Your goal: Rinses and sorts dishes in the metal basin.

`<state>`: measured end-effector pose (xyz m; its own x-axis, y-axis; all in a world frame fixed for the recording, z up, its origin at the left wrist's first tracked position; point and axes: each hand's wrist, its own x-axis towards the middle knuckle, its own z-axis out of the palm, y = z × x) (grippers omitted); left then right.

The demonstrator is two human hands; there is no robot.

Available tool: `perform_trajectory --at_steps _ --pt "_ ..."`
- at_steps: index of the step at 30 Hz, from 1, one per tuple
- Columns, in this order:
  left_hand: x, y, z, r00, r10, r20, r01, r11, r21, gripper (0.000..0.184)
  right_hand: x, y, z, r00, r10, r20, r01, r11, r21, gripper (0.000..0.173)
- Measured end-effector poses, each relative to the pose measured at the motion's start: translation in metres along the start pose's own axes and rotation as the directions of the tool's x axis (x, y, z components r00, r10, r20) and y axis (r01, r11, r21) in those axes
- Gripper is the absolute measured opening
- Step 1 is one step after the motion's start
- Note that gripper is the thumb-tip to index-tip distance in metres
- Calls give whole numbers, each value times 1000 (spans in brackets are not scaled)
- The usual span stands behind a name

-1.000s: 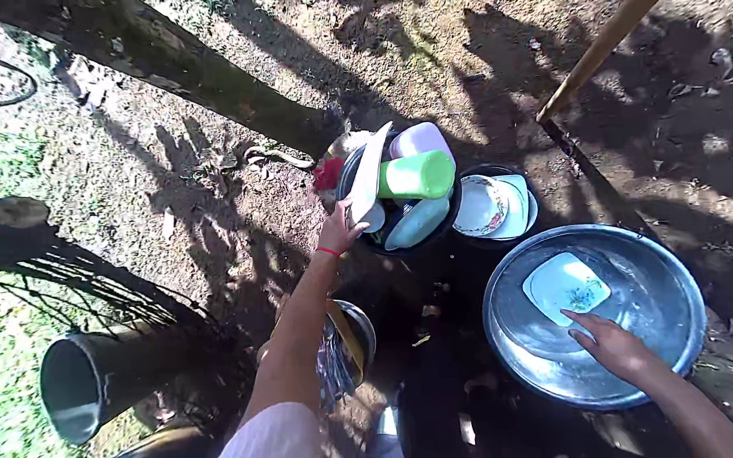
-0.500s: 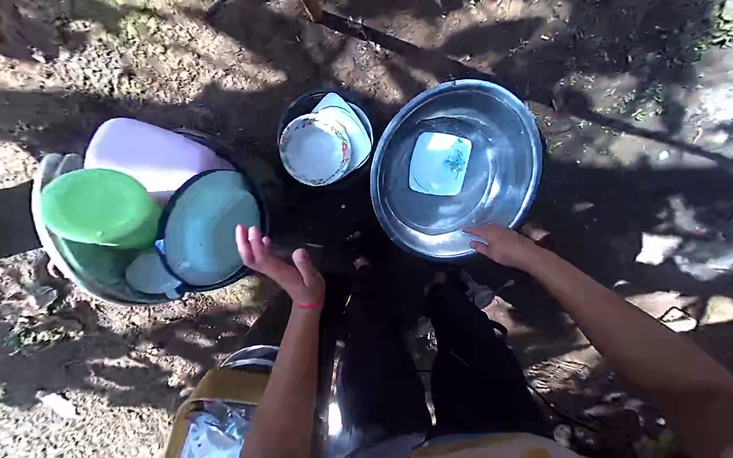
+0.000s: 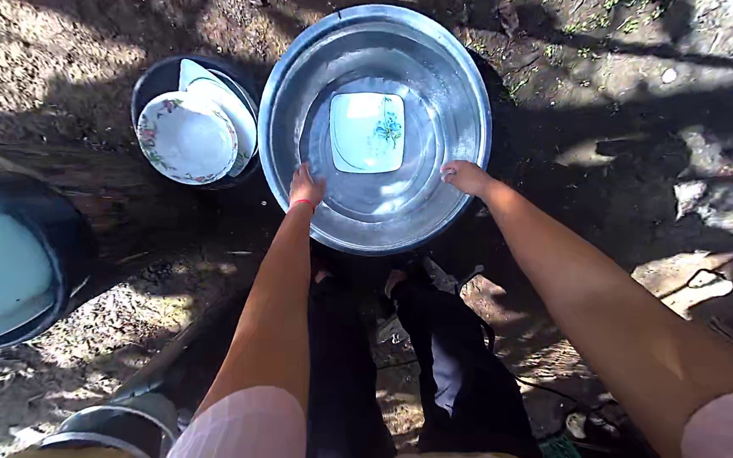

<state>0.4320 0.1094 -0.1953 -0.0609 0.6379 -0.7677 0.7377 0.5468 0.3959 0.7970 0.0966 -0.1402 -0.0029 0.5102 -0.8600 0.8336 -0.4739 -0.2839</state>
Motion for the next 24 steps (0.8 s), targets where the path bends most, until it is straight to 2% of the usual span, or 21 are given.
perform_trajectory --at_steps 5,8,10,13,15,17,19,20,21,23,24 --pt "60 1 53 1000 -7 -16 9 987 162 68 73 32 20 996 21 -83 -10 992 126 45" --pt "106 -18 89 996 80 -31 -66 949 308 67 128 48 49 996 26 -90 -16 994 109 47" --pt "138 -24 107 976 211 -51 -171 891 420 66 164 48 65 992 44 -118 -24 986 168 49" --pt "174 -34 146 903 427 41 -381 755 533 71 219 50 87 990 46 -134 0 946 323 48" --pt "180 -41 183 851 519 86 -483 706 518 76 258 55 99 982 13 -188 68 907 417 49" --pt "171 -49 214 776 614 146 -599 644 476 71 281 54 105 969 1 -248 116 881 459 50" --pt "165 -50 228 710 676 197 -687 605 402 60 284 51 106 967 -41 -251 149 893 426 53" --pt "168 -49 228 702 694 162 -690 606 396 55 282 52 104 970 -54 -236 147 907 396 53" --pt "172 -49 226 728 679 94 -649 640 411 53 278 53 104 977 -59 -204 135 915 381 53" --pt "187 -39 217 815 566 -119 -471 769 431 59 270 54 116 987 -47 -151 110 890 442 53" --pt "193 -30 217 834 504 -227 -382 822 422 64 265 55 125 990 -42 -135 104 863 494 55"
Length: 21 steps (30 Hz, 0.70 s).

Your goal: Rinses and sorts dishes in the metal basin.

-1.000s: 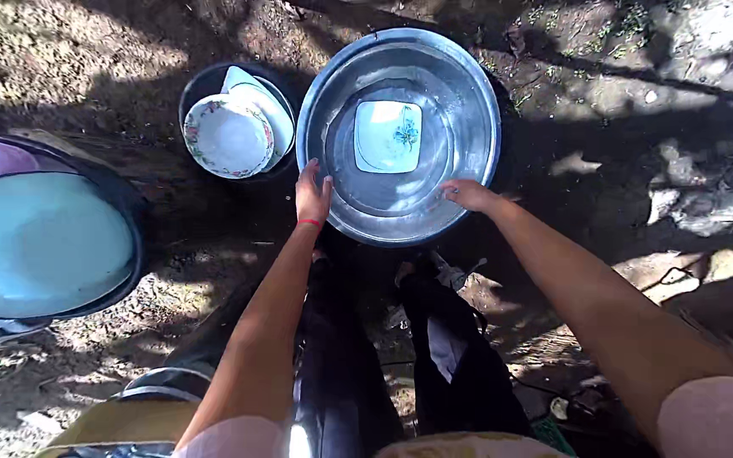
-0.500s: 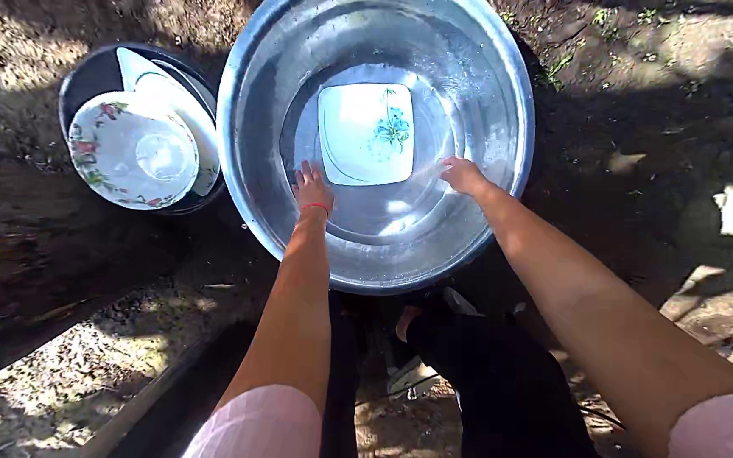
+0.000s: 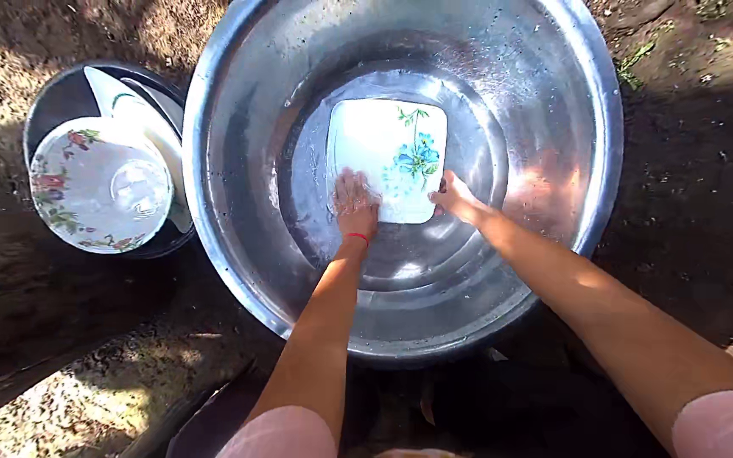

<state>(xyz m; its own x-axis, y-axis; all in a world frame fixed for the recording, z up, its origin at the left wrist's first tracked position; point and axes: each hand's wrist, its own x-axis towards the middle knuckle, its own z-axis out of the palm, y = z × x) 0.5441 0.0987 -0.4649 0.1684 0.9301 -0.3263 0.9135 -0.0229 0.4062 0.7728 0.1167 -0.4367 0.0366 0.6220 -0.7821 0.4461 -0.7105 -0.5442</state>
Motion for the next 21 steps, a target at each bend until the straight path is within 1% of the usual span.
perform_trajectory --at_steps 1,2,3,4,5,6,7,8,9,10,11,12,14,15,16,17,18,19,21 --pt "8 10 3 996 -68 -63 67 998 -18 67 -4 3 6 1000 8 -3 -8 999 45 56" --pt "10 21 10 991 -82 -110 76 996 -57 65 -5 5 10 1000 15 -13 -14 998 59 56" --pt "6 31 19 991 -31 -133 18 995 -97 59 -5 6 13 1000 23 -21 -22 998 50 55" --pt "0 39 23 995 60 -78 -70 988 -138 52 -5 4 13 999 30 -29 -30 999 32 55" --pt "-3 44 23 989 146 9 -142 975 -172 46 -6 1 13 999 33 -30 -33 999 8 54" --pt "-2 44 18 980 184 73 -168 968 -184 42 -6 -2 12 999 40 -23 -40 999 -11 54" --pt "0 40 10 985 146 88 -129 976 -173 43 -7 -2 12 999 43 -15 -44 999 -18 56" --pt "5 34 0 997 26 71 -15 988 -152 48 -6 0 13 999 41 -11 -42 999 -17 57" --pt "13 30 -10 991 -128 30 131 982 -138 53 -5 0 14 999 31 -13 -31 999 -11 57" --pt "18 29 -17 969 -246 -20 239 956 -171 59 -3 1 14 1000 17 -17 -18 1000 -4 56" --pt "16 32 -17 955 -291 -58 273 938 -216 60 -1 4 15 1000 5 -20 -5 1000 -5 55" --pt "7 40 -11 960 -275 -43 257 936 -240 59 -1 6 15 1000 -4 -16 4 1000 -13 53" --pt "-16 57 2 986 -155 62 165 959 -229 53 -2 3 14 1000 -13 -8 12 999 -43 52" --pt "-26 58 6 986 -128 104 148 964 -219 52 -3 1 11 1000 -14 -1 14 998 -66 52" --pt "-33 52 8 985 -144 97 161 968 -195 51 -4 -1 7 1000 -12 0 11 996 -88 52" --pt "-38 42 8 975 -213 70 221 964 -150 53 -7 -2 2 1000 -7 6 8 993 -115 53" --pt "-42 30 10 957 -287 37 289 953 -87 59 -9 -1 -1 1000 -15 15 17 990 -138 54" --pt "-42 18 13 946 -323 1 323 946 -25 68 -10 4 -1 999 -30 32 34 990 -140 54" --pt "-26 5 11 936 -341 -87 343 939 14 81 -13 15 4 996 -50 76 57 994 -97 56"
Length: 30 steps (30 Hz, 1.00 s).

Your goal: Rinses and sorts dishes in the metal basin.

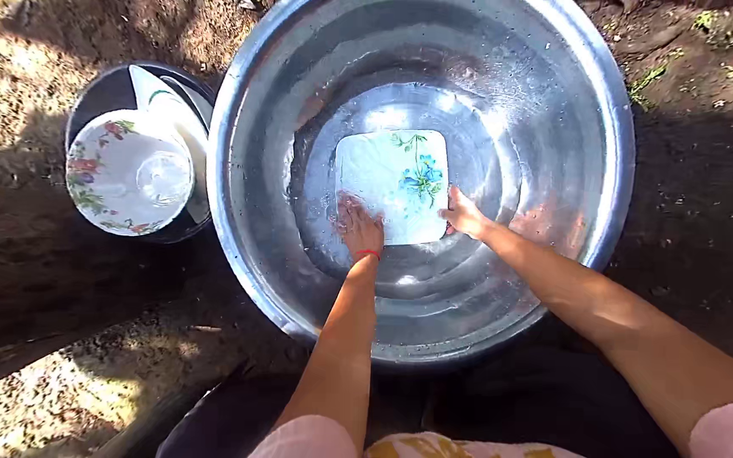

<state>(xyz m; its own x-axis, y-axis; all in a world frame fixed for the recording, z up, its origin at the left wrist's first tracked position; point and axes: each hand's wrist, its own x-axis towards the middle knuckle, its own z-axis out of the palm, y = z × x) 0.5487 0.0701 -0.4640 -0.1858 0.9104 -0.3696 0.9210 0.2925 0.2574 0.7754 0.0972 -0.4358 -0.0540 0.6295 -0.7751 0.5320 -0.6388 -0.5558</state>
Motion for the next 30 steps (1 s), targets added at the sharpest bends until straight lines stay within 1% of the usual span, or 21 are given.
perform_trajectory --at_steps 2,4,6,8,9,10,11,12,13,14,17,18,19,20,21,22,23,26,27,28,30 --pt "36 13 -7 996 -30 -86 26 999 -40 94 -4 6 6 1000 -2 20 2 1000 11 53" --pt "63 31 -2 988 18 -155 -28 998 -61 95 -6 6 14 1000 7 20 -7 1000 25 50" --pt "62 47 16 953 247 -174 -259 965 -47 90 -7 5 15 1000 7 23 -6 1000 -6 54" --pt "54 64 22 869 494 -14 -494 868 -38 84 -9 1 11 1000 -10 25 12 997 -74 56" --pt "53 66 21 827 561 38 -560 828 -38 78 -10 -3 10 1000 -5 27 8 995 -99 57" --pt "54 64 18 830 557 44 -555 831 -37 76 -12 -6 9 999 4 32 -1 995 -103 59" --pt "55 63 15 876 481 6 -481 876 -49 75 -13 -7 8 999 11 30 -8 995 -100 59" --pt "56 64 11 937 343 -61 -346 936 -60 75 -12 -7 8 999 20 33 -16 996 -93 59" --pt "61 66 11 964 225 -144 -237 969 -67 76 -10 -7 9 999 23 37 -20 997 -80 57" --pt "63 71 13 970 176 -169 -191 979 -78 74 -8 -6 12 999 19 41 -16 998 -67 56" --pt "56 87 24 917 368 -152 -389 909 -146 60 -7 -9 19 999 13 34 -12 999 -38 56" --pt "56 88 22 913 380 -146 -403 898 -180 57 -8 -10 19 999 18 32 -17 999 -40 58" --pt "57 87 14 945 296 -136 -319 927 -199 56 -7 -8 20 1000 18 26 -17 999 -35 59" --pt "59 87 2 983 147 -108 -168 962 -216 57 -6 -7 20 999 16 29 -16 1000 -25 60" --pt "64 89 -8 996 3 -85 -23 972 -232 58 -4 -5 21 1000 5 28 -5 1000 -4 59" --pt "67 91 -13 994 -69 -91 41 960 -276 57 -2 -3 23 999 -8 32 7 1000 16 58" --pt "67 94 -13 994 -56 -90 25 948 -318 55 -2 -3 25 999 -13 37 12 999 31 58" --pt "56 109 0 973 226 -36 -224 905 -361 54 -3 -6 26 999 3 40 -4 1000 28 56" --pt "57 107 0 963 264 -45 -262 892 -367 56 -3 -6 25 999 7 43 -8 1000 21 56" --pt "60 103 -3 968 244 -61 -249 897 -366 55 -2 -7 24 999 1 41 -2 1000 8 56" --pt "68 95 -10 990 103 -99 -132 922 -363 51 0 -8 22 999 -19 39 20 999 -33 57"
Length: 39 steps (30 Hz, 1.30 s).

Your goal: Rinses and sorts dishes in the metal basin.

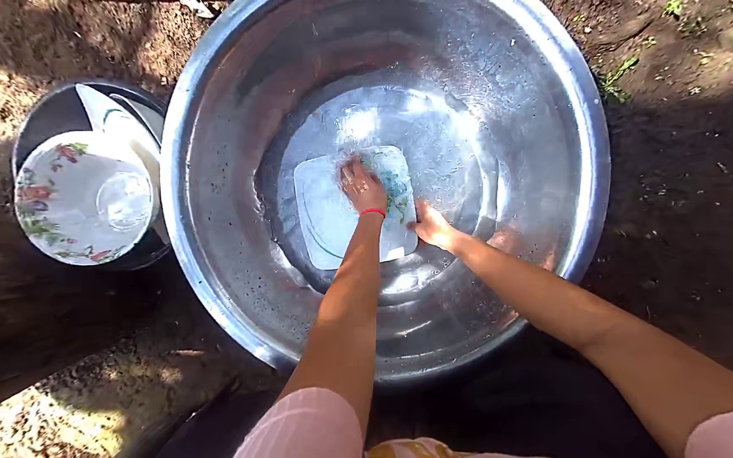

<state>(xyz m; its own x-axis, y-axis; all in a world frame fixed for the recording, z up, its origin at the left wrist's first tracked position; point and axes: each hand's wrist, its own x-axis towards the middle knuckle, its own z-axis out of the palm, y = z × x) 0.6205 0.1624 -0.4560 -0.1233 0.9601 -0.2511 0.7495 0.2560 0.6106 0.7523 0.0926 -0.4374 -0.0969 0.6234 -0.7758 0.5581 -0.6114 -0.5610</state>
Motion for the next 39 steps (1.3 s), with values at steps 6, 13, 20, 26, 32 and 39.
perform_trajectory --at_steps 6,13,20,26,32,39 --pt "-6 -5 14 979 195 61 -194 981 -25 52 -2 -5 -1 999 42 13 -41 999 -22 56" --pt "3 -9 8 975 -91 -205 64 989 -134 49 1 -4 2 999 45 20 -45 998 -40 59" --pt "-4 -6 6 999 3 -41 -8 994 -106 53 1 -9 2 998 54 24 -53 998 -37 57" --pt "4 0 -6 953 -243 -179 209 959 -193 51 3 -7 1 1000 18 25 -16 997 -77 56" --pt "-12 5 10 991 102 90 -89 987 -135 46 3 -9 1 998 49 34 -48 998 -35 54" --pt "-5 -18 -1 937 299 178 -283 953 -112 41 4 -8 0 1000 -4 5 4 998 -65 57"
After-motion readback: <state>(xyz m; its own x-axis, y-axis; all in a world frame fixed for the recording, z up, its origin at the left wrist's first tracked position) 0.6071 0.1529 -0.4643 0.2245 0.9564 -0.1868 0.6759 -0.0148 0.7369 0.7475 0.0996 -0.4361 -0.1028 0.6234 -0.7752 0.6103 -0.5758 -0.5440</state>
